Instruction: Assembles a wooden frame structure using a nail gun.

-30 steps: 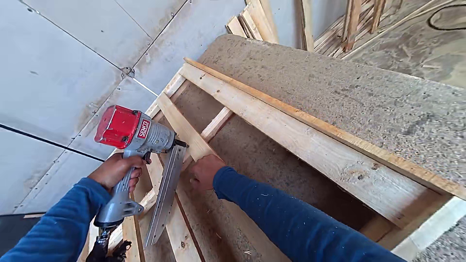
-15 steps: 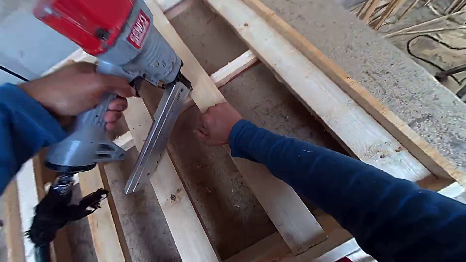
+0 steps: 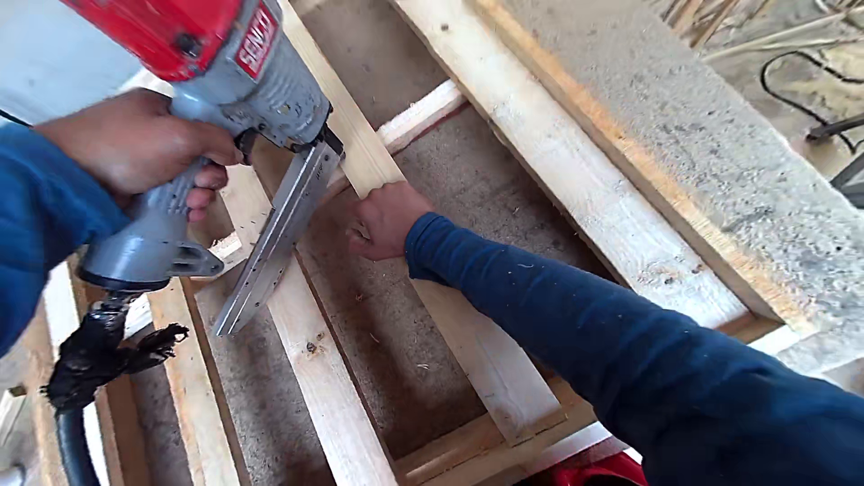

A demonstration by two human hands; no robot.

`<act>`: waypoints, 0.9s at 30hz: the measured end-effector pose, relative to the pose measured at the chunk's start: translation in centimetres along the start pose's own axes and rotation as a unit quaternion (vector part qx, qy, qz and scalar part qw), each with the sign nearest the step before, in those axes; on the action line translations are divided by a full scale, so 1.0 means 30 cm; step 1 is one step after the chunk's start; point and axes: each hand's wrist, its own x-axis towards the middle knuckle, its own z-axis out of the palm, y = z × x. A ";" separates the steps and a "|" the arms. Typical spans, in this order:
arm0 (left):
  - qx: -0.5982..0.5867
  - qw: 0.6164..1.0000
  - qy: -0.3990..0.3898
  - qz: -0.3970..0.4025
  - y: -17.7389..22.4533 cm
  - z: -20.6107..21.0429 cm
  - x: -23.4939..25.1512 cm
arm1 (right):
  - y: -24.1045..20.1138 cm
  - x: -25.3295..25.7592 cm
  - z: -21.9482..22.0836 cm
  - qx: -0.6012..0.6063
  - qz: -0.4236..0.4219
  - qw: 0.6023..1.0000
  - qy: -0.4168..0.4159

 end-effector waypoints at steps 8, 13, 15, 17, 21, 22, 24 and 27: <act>0.020 1.000 0.010 -0.022 0.071 0.016 -0.036 | -0.001 -0.002 -0.029 0.003 0.003 1.000 -0.025; -0.027 0.987 -0.155 -0.043 0.009 -0.084 0.069 | 0.017 0.024 0.000 0.039 -0.014 0.999 -0.019; -0.036 0.984 -0.165 -0.050 0.013 -0.075 0.078 | 0.016 0.014 0.003 0.043 -0.017 0.999 -0.019; -0.021 0.997 -0.060 -0.037 0.047 -0.014 0.015 | 0.008 0.006 -0.001 0.040 -0.021 0.999 -0.016; 0.000 0.998 0.022 -0.066 0.113 0.055 -0.047 | 0.004 -0.019 -0.022 0.042 -0.019 0.998 -0.035; -0.009 0.997 0.033 -0.068 0.114 0.065 -0.069 | -0.005 -0.024 -0.019 0.043 -0.021 0.998 -0.035; -0.043 0.997 0.047 -0.052 0.120 0.084 -0.091 | 0.002 -0.017 -0.019 0.041 -0.026 0.999 -0.023; -0.077 0.996 0.036 -0.031 0.092 0.107 -0.098 | 0.002 -0.017 -0.006 0.042 -0.027 0.999 -0.023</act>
